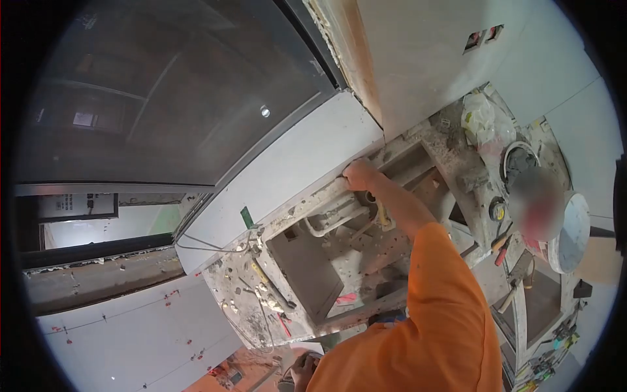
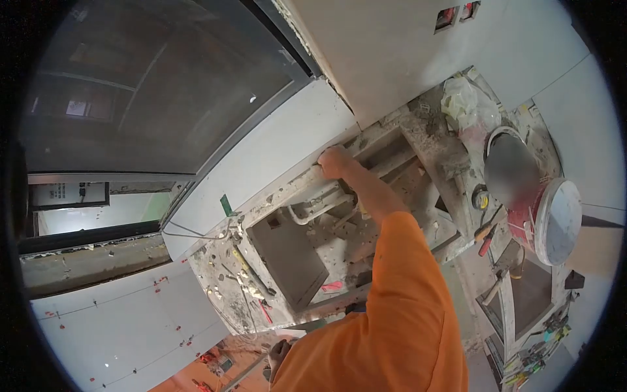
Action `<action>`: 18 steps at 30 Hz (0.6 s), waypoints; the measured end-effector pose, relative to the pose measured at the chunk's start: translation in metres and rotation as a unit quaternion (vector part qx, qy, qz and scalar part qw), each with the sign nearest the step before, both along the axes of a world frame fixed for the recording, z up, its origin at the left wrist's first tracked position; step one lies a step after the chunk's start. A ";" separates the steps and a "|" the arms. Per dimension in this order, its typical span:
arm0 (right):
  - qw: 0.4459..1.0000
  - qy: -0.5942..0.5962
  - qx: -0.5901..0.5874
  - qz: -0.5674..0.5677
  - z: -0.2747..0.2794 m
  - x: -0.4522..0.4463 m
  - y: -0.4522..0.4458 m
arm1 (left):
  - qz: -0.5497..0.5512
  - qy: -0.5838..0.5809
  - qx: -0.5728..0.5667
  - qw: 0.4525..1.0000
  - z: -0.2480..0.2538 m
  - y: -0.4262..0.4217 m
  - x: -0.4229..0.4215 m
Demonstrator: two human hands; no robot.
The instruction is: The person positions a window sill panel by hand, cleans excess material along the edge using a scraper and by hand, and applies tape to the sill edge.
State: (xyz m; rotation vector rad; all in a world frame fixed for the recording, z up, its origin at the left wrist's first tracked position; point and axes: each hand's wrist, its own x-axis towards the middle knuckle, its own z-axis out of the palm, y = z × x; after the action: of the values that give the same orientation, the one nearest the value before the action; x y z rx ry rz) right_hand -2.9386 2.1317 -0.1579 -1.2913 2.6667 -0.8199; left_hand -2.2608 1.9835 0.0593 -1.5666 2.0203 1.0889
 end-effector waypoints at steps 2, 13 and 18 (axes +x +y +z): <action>1.000 0.006 0.004 -0.011 0.002 0.000 0.006 | 0.051 0.015 0.034 0.998 0.013 0.010 -0.030; 0.976 0.091 0.094 -0.172 0.034 -0.075 0.141 | 0.036 0.074 0.038 0.996 0.003 0.018 0.003; 0.966 0.064 0.153 -0.200 0.036 -0.074 0.136 | -0.070 0.021 -0.031 0.997 -0.004 0.020 0.011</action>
State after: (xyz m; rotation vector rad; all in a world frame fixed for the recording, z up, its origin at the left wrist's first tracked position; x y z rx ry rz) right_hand -3.0125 2.2678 -0.1216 -0.7733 3.0519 -0.3301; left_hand -2.2494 2.0035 0.0555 -1.4165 2.1743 1.0224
